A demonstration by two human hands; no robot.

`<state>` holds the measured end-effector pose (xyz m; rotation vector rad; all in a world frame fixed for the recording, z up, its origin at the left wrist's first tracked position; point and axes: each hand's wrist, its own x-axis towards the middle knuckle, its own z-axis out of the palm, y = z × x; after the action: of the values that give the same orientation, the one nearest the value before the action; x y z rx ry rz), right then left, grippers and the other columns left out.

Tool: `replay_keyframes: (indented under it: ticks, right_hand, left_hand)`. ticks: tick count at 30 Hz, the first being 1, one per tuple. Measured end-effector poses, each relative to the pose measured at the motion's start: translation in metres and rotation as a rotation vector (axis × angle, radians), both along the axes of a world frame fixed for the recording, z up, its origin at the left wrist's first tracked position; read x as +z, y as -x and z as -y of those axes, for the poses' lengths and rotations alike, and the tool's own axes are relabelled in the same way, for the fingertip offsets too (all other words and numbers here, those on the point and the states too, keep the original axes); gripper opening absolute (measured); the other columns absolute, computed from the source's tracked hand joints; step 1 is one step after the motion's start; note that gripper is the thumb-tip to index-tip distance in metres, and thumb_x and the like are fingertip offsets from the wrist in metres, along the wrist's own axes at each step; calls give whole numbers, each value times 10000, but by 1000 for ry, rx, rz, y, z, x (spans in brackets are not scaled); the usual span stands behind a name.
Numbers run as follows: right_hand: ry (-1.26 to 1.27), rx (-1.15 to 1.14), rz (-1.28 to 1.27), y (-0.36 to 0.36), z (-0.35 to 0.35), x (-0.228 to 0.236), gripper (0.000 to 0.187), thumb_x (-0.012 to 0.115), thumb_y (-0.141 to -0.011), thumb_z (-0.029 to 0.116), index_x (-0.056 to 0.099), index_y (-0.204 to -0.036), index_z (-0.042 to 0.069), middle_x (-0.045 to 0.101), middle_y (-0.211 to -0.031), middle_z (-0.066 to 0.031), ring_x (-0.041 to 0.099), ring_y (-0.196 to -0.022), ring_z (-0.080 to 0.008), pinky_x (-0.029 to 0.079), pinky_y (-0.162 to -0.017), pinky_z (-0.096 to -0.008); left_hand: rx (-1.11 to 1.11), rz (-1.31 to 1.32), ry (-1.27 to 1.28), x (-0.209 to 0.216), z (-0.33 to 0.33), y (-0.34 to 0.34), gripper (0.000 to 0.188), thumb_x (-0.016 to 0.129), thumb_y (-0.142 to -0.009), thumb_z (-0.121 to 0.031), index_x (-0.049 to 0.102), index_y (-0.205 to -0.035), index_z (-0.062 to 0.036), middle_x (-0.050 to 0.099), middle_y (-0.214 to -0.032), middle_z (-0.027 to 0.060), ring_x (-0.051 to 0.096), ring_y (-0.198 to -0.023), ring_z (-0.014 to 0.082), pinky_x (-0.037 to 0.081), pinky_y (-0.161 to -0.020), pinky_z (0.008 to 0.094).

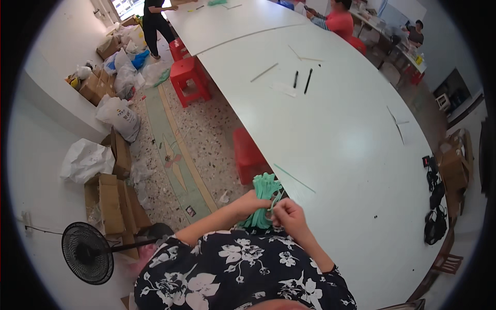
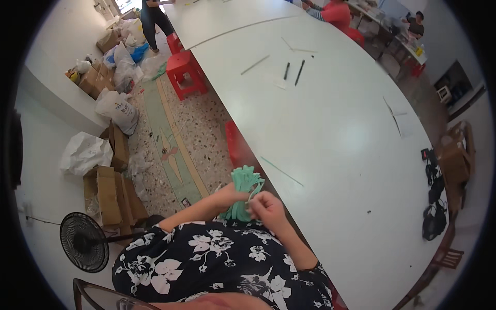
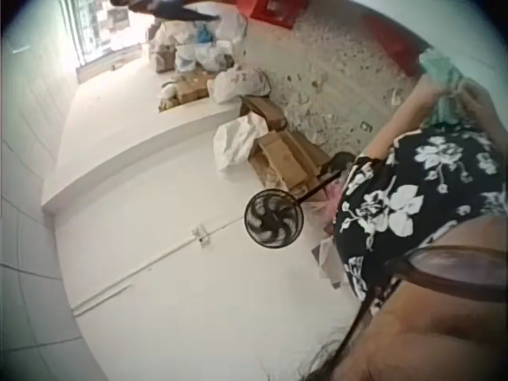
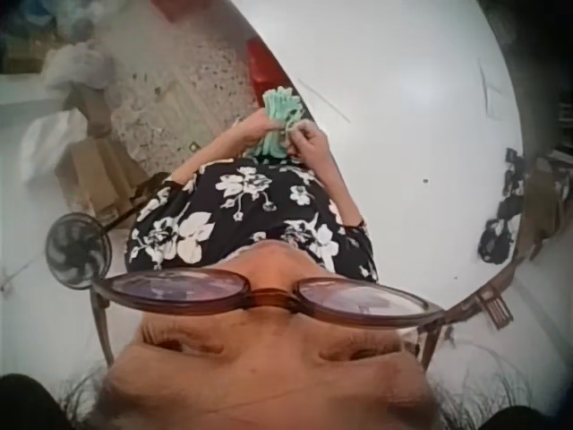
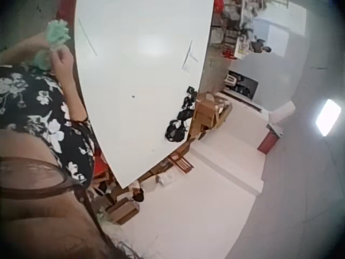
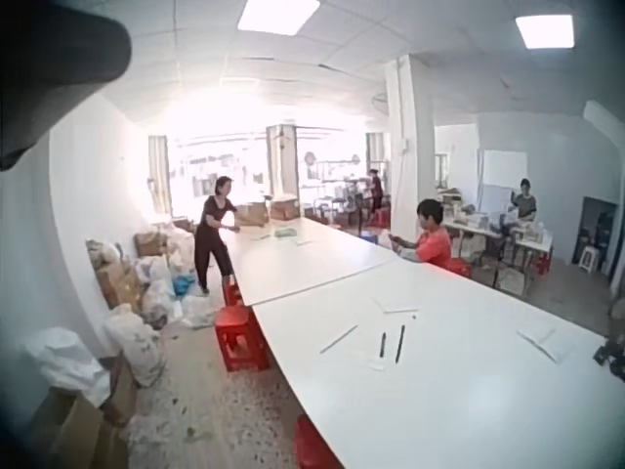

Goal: The person sorts green plastic strips, gathers them into bundles, and places them into bags or containers in a workshop.

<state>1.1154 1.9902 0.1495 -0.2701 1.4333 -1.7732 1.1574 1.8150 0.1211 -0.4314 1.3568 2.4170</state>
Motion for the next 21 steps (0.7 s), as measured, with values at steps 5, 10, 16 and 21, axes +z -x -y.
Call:
replay_keyframes:
  ticks: [5,10,16,21]
  right_hand:
    - [-85,384,-149,-19,135,-16,153,602,-919,134,543,-809,46,564,-676,8,527,-575,-52,423,-523,-204]
    - [-143,745,-334,-38,269,-32,214,638,-905,208,540,-789,59,546,-665,22,483,-559,-44,403,-517,-212]
    - [-202,711,-127,-21,392,-61,228,646,-890,291,579,-927,76,475,-661,64,403,-526,-39,311,-468,-209]
    - [-95,765,503,13,482,-65,167,538,-957,218,589,-950,59,392,-609,67,338,-502,-49,259,-465,-218]
  left_hand:
    - [352,-45,-62,13,130,-43,208,631,-791,-68,567,-985,-32,654,-926,106,615,-740,152,504,-655,278]
    - [542,-52,-3,-9,252,-102,152,636,-780,-28,543,-900,-41,604,-776,86,615,-668,166,533,-660,310]
    - [835,-42,125,-10,333,-148,211,648,-791,-31,542,-973,-29,650,-865,110,612,-656,151,492,-562,274]
    - [711,60,231,-23,392,-132,257,684,-767,-48,565,-990,-3,613,-822,72,596,-629,146,482,-554,268]
